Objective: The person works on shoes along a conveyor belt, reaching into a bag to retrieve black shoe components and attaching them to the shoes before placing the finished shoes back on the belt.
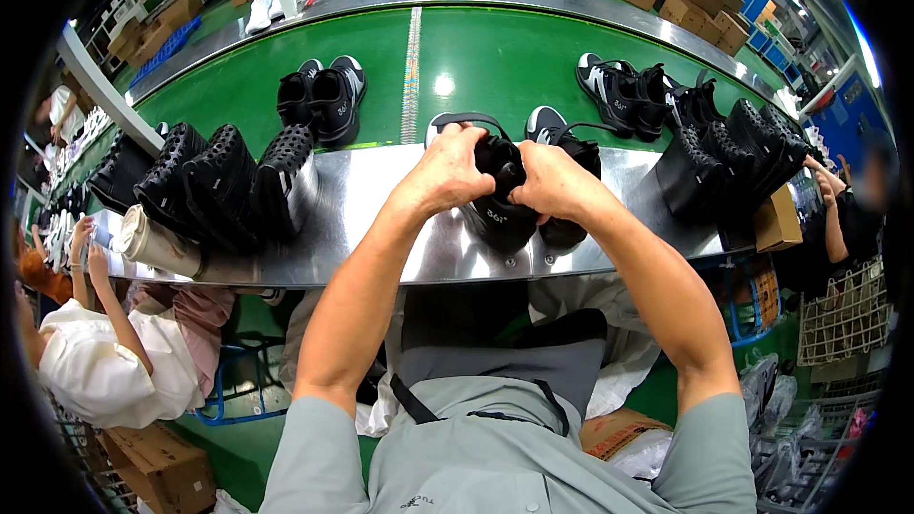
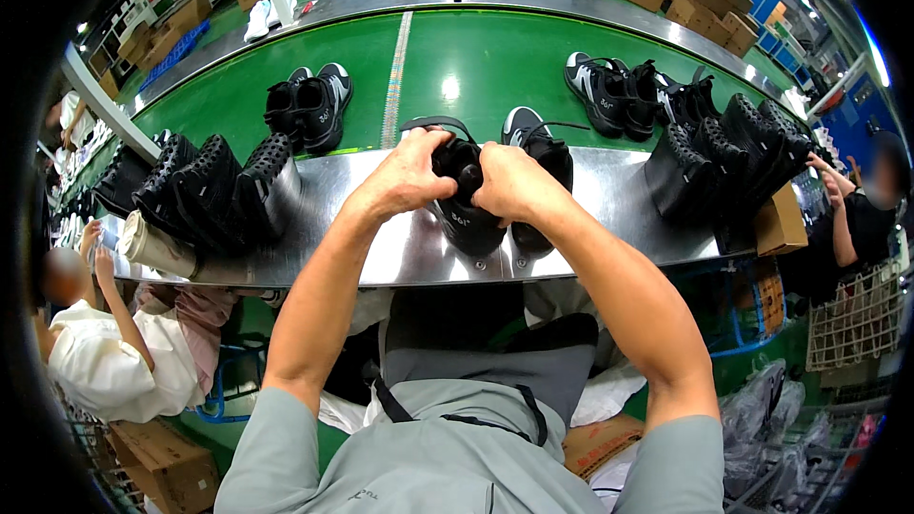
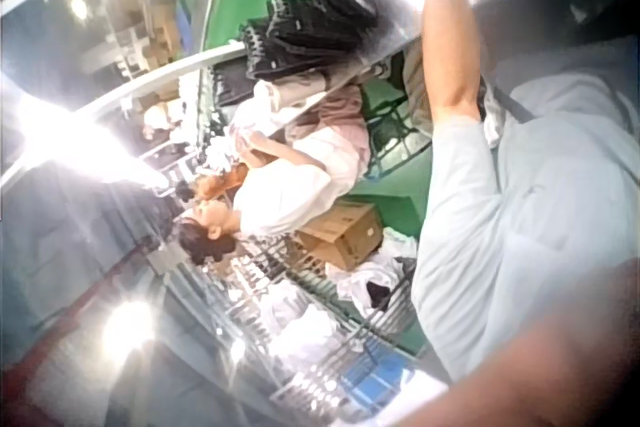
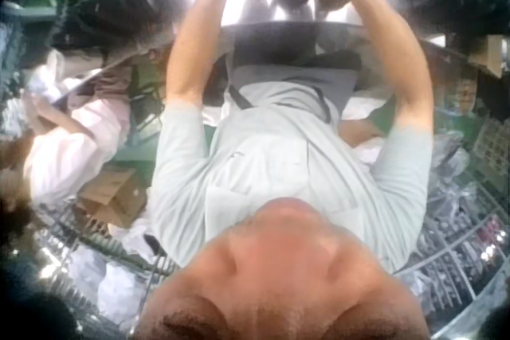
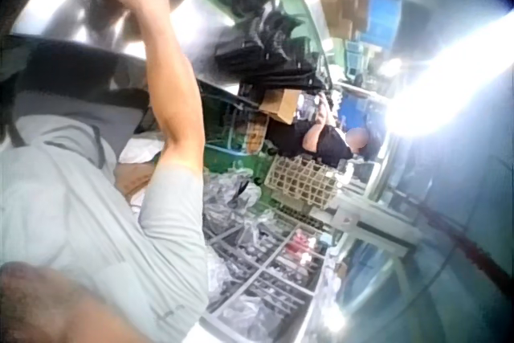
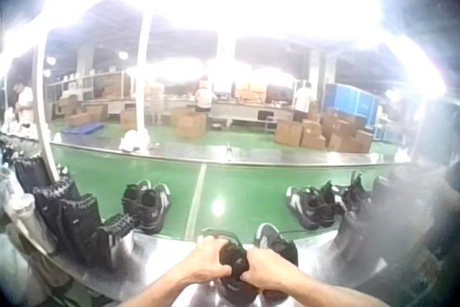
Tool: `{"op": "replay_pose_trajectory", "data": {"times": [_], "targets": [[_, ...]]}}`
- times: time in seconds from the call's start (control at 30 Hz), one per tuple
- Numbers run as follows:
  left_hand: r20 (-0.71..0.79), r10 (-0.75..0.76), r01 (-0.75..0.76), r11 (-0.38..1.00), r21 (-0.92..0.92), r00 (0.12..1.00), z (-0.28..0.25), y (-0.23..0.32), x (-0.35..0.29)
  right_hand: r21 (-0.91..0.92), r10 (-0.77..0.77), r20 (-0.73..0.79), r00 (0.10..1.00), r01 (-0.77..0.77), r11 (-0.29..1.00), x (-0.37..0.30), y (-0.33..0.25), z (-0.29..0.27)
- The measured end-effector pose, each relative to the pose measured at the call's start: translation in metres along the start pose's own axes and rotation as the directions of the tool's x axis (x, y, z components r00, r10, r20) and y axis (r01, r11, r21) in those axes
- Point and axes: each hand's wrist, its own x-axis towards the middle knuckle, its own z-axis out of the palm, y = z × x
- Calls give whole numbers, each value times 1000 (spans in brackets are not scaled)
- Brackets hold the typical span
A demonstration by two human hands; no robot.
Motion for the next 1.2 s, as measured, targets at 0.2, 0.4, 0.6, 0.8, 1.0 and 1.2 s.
{"op": "replay_pose_trajectory", "data": {"times": [0.2,0.4,0.6,0.8,1.0,1.2], "targets": [[116,0,14,993,-120,993,-7,12,-3,207,-47,50,998,35,978,12,10,10],[-108,-98,91,993,-70,989,13,3,-2,235,140,3,990,-137,962,1,-10,20],[-203,-11,26,997,69,979,21,8,4,350,161,52,986,-169,921,-3,-9,20],[-432,86,48,956,289,898,40,5,4,379,162,56,985,-171,910,-8,-12,26],[-273,507,-342,810,477,818,25,15,-9,441,153,44,987,-157,883,-2,-1,30],[-9,537,-468,743,478,844,3,12,0,547,114,-137,984,-21,837,-23,2,36]]}}
